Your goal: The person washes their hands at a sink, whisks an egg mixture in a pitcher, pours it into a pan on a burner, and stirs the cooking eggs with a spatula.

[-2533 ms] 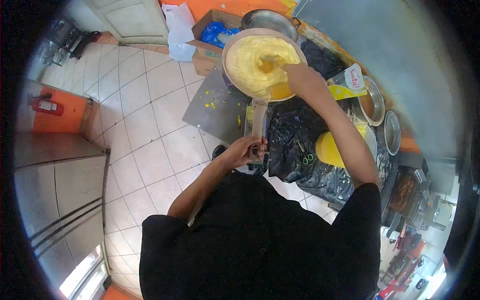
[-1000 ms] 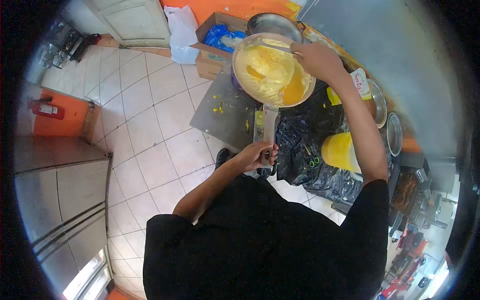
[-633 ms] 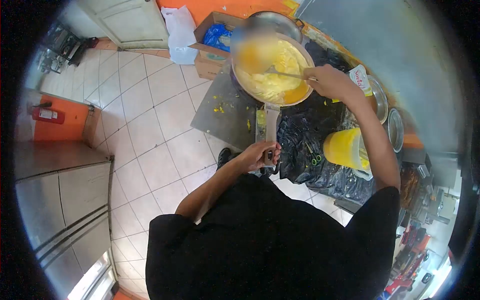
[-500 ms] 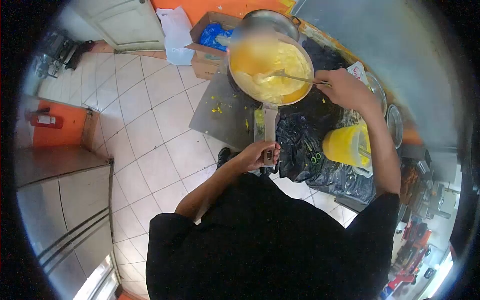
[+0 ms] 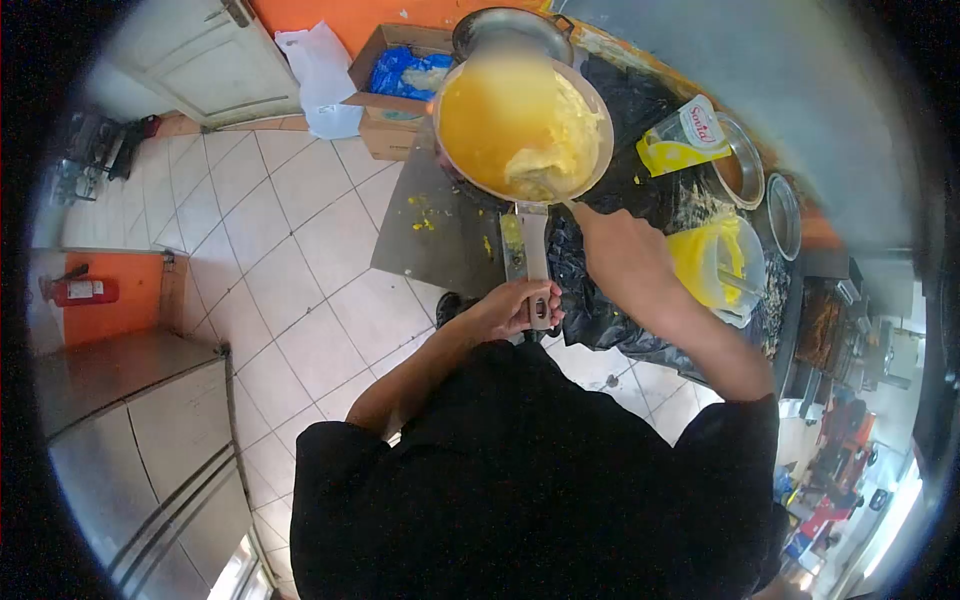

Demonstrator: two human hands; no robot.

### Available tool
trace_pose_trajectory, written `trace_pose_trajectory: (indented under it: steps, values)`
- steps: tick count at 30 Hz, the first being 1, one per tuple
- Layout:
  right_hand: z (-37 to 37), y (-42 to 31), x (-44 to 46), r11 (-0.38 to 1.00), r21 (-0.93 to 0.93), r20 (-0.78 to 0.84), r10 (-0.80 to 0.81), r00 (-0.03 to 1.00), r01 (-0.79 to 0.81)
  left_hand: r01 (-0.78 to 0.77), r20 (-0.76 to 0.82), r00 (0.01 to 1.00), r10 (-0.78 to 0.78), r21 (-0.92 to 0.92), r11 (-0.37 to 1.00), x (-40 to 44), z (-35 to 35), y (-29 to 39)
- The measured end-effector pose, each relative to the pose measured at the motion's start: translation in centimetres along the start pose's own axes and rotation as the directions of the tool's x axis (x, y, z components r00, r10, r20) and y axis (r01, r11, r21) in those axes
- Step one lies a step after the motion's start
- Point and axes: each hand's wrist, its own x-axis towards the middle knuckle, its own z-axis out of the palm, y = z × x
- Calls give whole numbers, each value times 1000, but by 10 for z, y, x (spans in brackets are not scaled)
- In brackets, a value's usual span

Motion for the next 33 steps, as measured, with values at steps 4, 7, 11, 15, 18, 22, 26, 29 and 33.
trace_pose_trajectory:
  steps: [4,7,11,15,18,22,26,29,33]
  values:
    - [17,0,20,998,19,-33,55,998,-55,-2,44,999,3,-24,1000,2,-7,-3]
    - [20,6,39,997,44,-69,59,996,-56,-7,70,998,6,15,1000,8,-15,-7]
    - [24,14,64,998,47,-132,58,989,-52,13,29,999,-13,12,1000,7,-12,-5]
    - [22,20,89,998,59,-200,45,979,-34,13,74,997,-11,-28,1000,10,-17,-6]
    - [11,44,107,995,99,-227,27,973,-5,17,59,998,-16,-23,1000,8,-13,-4]
    - [-24,65,90,986,166,-245,10,969,32,19,46,999,-19,-9,1000,8,-13,-2]
    - [-41,70,80,998,69,-262,28,965,-10,14,97,995,-18,42,999,4,-11,2]
    - [-25,72,100,998,16,-257,56,965,-54,-74,82,996,39,479,875,-10,2,15]
    - [5,42,115,987,-28,-186,150,971,-158,66,-128,980,153,931,359,-48,16,41]
